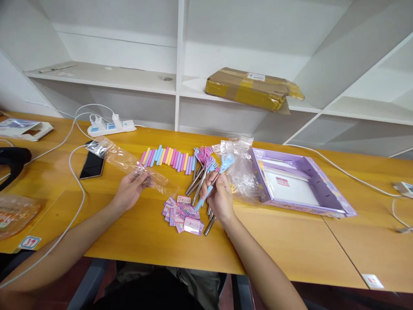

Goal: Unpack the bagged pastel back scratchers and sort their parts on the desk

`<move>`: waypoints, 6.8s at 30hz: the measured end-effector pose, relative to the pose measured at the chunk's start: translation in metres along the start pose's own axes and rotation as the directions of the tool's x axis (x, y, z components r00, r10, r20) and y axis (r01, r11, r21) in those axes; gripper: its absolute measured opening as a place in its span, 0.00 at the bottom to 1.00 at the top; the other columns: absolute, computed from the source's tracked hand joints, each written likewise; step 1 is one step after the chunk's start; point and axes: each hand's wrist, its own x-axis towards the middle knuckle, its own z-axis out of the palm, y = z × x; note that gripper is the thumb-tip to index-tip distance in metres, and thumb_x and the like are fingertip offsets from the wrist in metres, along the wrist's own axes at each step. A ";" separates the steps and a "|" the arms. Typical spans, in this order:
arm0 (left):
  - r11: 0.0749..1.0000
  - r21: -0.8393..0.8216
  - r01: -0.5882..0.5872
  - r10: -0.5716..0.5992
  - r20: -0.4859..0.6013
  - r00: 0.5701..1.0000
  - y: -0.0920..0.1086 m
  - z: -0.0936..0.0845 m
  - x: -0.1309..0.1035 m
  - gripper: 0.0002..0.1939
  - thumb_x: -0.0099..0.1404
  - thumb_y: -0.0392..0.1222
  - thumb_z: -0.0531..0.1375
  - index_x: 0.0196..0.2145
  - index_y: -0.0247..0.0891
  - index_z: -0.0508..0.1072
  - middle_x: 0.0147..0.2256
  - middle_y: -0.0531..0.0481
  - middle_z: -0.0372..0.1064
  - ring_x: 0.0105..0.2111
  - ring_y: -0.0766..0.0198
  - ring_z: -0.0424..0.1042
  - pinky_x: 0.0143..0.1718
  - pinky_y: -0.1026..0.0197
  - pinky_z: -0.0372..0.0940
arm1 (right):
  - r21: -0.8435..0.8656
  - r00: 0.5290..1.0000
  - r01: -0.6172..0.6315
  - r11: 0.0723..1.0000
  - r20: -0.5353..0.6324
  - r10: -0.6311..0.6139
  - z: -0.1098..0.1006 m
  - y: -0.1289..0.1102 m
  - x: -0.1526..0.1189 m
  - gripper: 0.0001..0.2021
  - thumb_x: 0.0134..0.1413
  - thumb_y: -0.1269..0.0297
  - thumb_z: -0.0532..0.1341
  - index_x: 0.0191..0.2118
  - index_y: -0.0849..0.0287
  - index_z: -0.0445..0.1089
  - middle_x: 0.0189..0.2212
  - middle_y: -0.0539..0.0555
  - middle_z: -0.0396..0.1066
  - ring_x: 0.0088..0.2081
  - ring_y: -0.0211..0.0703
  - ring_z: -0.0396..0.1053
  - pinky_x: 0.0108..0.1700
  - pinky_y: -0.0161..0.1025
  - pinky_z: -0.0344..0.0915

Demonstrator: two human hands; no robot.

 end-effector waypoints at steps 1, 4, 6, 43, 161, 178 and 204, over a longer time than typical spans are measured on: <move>1.000 -0.014 -0.004 0.003 -0.006 1.000 0.001 0.000 0.000 0.20 0.58 0.54 0.77 0.35 0.35 0.80 0.33 0.50 0.77 0.32 0.65 0.75 0.38 0.60 0.73 | -0.071 0.996 -0.043 0.997 0.078 0.048 -0.001 0.000 -0.003 0.22 0.67 0.38 0.62 0.35 0.53 0.66 0.25 0.45 0.58 0.20 0.34 0.54 0.20 0.33 0.55; 0.999 -0.052 -0.006 0.006 -0.018 1.000 0.001 0.002 -0.001 0.19 0.58 0.53 0.77 0.34 0.35 0.80 0.32 0.50 0.77 0.32 0.65 0.76 0.37 0.61 0.73 | -0.393 0.935 -0.056 0.918 0.302 0.187 -0.004 0.000 -0.010 0.23 0.71 0.39 0.58 0.37 0.55 0.70 0.21 0.44 0.56 0.19 0.34 0.52 0.21 0.34 0.51; 0.998 -0.065 0.003 -0.005 -0.021 1.000 0.001 0.003 -0.002 0.19 0.57 0.53 0.78 0.34 0.35 0.80 0.32 0.50 0.77 0.33 0.65 0.76 0.36 0.61 0.73 | -0.562 0.902 0.064 0.825 0.387 0.193 -0.002 0.000 -0.013 0.24 0.74 0.41 0.55 0.36 0.56 0.72 0.20 0.45 0.58 0.22 0.37 0.57 0.26 0.36 0.56; 0.942 0.334 0.039 -0.161 0.348 0.924 -0.016 0.010 -0.024 0.12 0.62 0.48 0.73 0.40 0.39 0.83 0.37 0.45 0.82 0.37 0.55 0.80 0.43 0.55 0.74 | -0.708 0.772 0.175 0.684 0.530 0.350 0.012 0.004 -0.023 0.39 0.69 0.64 0.62 0.76 0.51 0.41 0.52 0.57 0.69 0.39 0.43 0.72 0.46 0.45 0.72; 0.968 0.154 0.198 -0.251 0.577 0.777 -0.031 0.016 -0.040 0.43 0.62 0.36 0.76 0.66 0.46 0.56 0.57 0.41 0.74 0.57 0.51 0.77 0.58 0.47 0.71 | -0.552 0.728 0.562 0.616 0.684 -0.050 0.019 0.022 -0.027 0.05 0.74 0.62 0.62 0.44 0.55 0.71 0.33 0.52 0.72 0.31 0.39 0.69 0.34 0.35 0.65; 0.981 0.114 0.160 -0.196 0.632 0.750 -0.040 0.013 -0.042 0.26 0.69 0.40 0.70 0.60 0.43 0.65 0.53 0.42 0.75 0.55 0.53 0.76 0.56 0.50 0.70 | -0.536 0.794 0.050 0.843 0.534 0.292 0.019 0.025 -0.030 0.24 0.69 0.51 0.66 0.61 0.54 0.60 0.31 0.44 0.70 0.29 0.37 0.70 0.32 0.34 0.65; 0.839 0.536 -0.098 -0.448 0.781 0.435 -0.002 0.018 -0.049 0.19 0.65 0.48 0.72 0.51 0.40 0.79 0.32 0.50 0.75 0.29 0.62 0.72 0.29 0.62 0.66 | -0.321 0.741 -0.394 0.861 0.444 0.504 0.018 0.018 -0.024 0.21 0.61 0.43 0.70 0.41 0.58 0.70 0.24 0.48 0.74 0.18 0.35 0.68 0.18 0.31 0.61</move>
